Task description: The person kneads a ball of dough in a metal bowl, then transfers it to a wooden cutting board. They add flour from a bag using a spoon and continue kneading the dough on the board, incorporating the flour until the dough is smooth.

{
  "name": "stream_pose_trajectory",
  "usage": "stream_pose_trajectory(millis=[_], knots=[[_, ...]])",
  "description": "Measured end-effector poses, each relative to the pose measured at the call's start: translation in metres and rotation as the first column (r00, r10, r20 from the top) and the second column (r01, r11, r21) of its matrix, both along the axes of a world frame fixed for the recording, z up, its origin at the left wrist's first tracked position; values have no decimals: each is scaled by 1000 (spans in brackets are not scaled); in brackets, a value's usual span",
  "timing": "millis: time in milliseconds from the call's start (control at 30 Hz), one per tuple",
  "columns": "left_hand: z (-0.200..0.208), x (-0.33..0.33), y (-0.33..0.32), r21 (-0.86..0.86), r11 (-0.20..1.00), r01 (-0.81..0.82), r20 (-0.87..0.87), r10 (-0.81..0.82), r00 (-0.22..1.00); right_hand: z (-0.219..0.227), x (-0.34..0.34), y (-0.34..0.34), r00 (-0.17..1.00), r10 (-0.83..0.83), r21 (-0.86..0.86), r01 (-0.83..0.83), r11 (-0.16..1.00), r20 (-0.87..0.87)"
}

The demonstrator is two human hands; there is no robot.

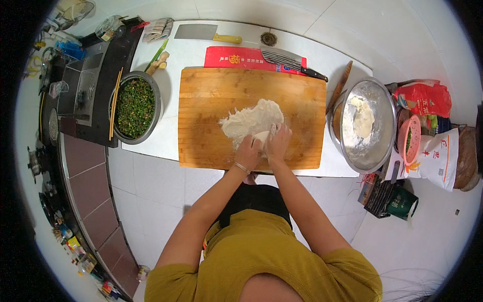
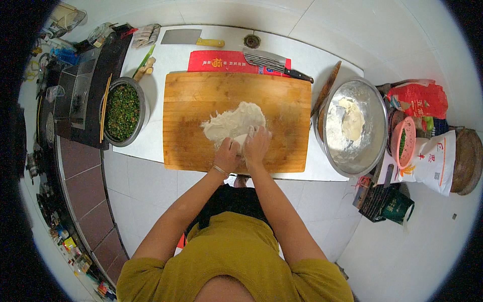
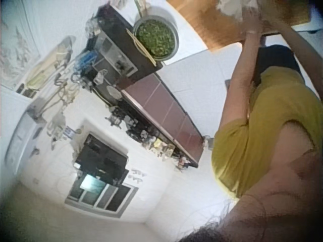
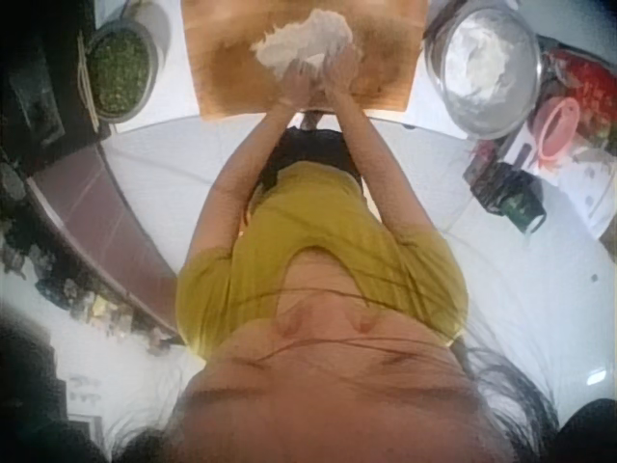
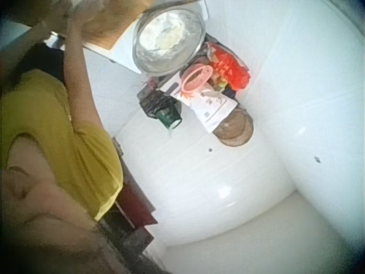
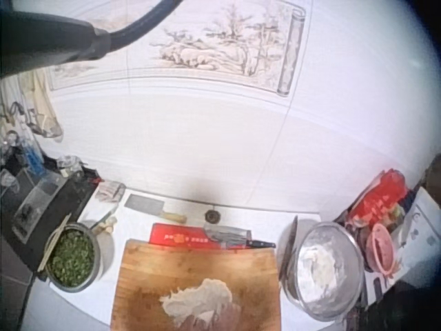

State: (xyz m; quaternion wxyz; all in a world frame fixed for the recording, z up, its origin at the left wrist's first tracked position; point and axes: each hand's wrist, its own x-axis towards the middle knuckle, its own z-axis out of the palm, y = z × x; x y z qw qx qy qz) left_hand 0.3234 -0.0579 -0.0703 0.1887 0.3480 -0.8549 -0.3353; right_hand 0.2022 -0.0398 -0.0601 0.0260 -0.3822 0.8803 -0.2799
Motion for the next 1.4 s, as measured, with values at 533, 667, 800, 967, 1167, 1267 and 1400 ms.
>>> stream_pose_trajectory(millis=[533, 667, 800, 967, 1167, 1267, 1400], knots=[[-1, -10, -97, 472, 880, 45, 151, -132, 980, -22, -24, -56, 943, 310, 19, -310, 950, -121], [10, -43, -116, 469, 878, 95, 364, -290, 885, -47, -48, -80, 952, 296, 84, -290, 953, -76], [5, -41, -98, 406, 914, -22, 380, -146, 913, -19, -47, -86, 938, 324, 151, -341, 928, 125], [40, -21, -26, 122, 992, -23, 310, -16, 950, -15, -34, -51, 938, -141, 415, -3, 910, 316], [12, 6, -5, 173, 978, 114, 108, -134, 985, -10, -10, 7, 998, -7, 274, -10, 962, 60], [20, 20, -16, 498, 867, -1, 2, 0, 1000, -18, -8, 8, 995, 89, 163, -81, 983, -38], [13, 14, -41, 417, 908, -43, 154, -24, 988, -19, -13, -7, 981, 177, 193, -160, 968, -74]])
